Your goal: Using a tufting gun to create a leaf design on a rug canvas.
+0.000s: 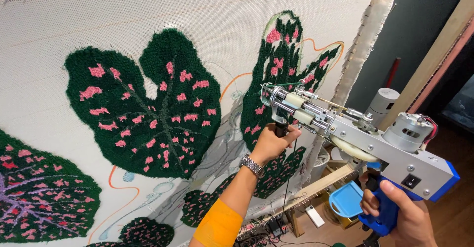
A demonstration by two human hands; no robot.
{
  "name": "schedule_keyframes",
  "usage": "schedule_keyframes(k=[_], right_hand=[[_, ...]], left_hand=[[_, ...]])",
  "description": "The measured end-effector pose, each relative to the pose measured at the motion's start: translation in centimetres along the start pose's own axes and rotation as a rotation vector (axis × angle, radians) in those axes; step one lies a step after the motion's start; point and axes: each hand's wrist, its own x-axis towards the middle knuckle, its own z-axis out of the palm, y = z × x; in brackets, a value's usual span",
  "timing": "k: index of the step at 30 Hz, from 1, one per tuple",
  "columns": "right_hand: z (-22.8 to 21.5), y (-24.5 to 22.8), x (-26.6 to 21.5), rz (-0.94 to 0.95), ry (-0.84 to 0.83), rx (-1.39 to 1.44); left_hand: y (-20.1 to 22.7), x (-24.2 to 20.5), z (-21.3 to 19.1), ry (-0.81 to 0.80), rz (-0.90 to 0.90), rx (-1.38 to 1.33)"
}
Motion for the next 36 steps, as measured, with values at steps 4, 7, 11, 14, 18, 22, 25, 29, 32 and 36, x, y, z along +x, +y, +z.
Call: schedule_keyframes(k=[4,7,11,14,18,22,25,29,32,36], right_hand=[[1.4,-0.6,0.2,-0.001,-0.016,-0.007],[1.8,-0.6,0.5,-0.020,-0.043,0.002],[2.7,-1.1,0.8,-0.063,-0.073,-0.017],[3.8,-1.7,0.7,-0.092,-0.060,-0.048],[2.5,-1.0,1.4,-0.044,-0.013,-0.048],[2.8,-1.1,1.9,-0.018,0.004,-0.077],[6.3,-2.3,1.8,-0.046,0.032,-0.149],[10.2,-2.8,1.7,-0.012,0.122,-0.308],[11.8,-2.0,1.8,-0.089,0.094,-0.352],[14.4,-2.7,1.6,-0.047,0.109,-0.400]], left_hand=[[-0.6,0.5,-0.3,0.004,0.029,0.022],[-0.4,0.8,-0.6,0.013,0.019,0.063],[0.5,0.9,-0.7,0.019,-0.002,0.047],[0.5,1.0,-0.7,0.019,-0.035,0.049],[1.7,0.5,-0.8,0.014,-0.006,0.065],[2.2,0.8,-0.9,0.014,0.026,-0.016],[2.8,1.3,-0.9,0.095,-0.082,-0.062],[-0.6,4.1,-1.8,0.161,-0.082,-0.197],[-3.4,6.5,-3.2,0.185,-0.019,-0.114],[-1.9,6.6,-3.6,0.253,-0.100,-0.098]])
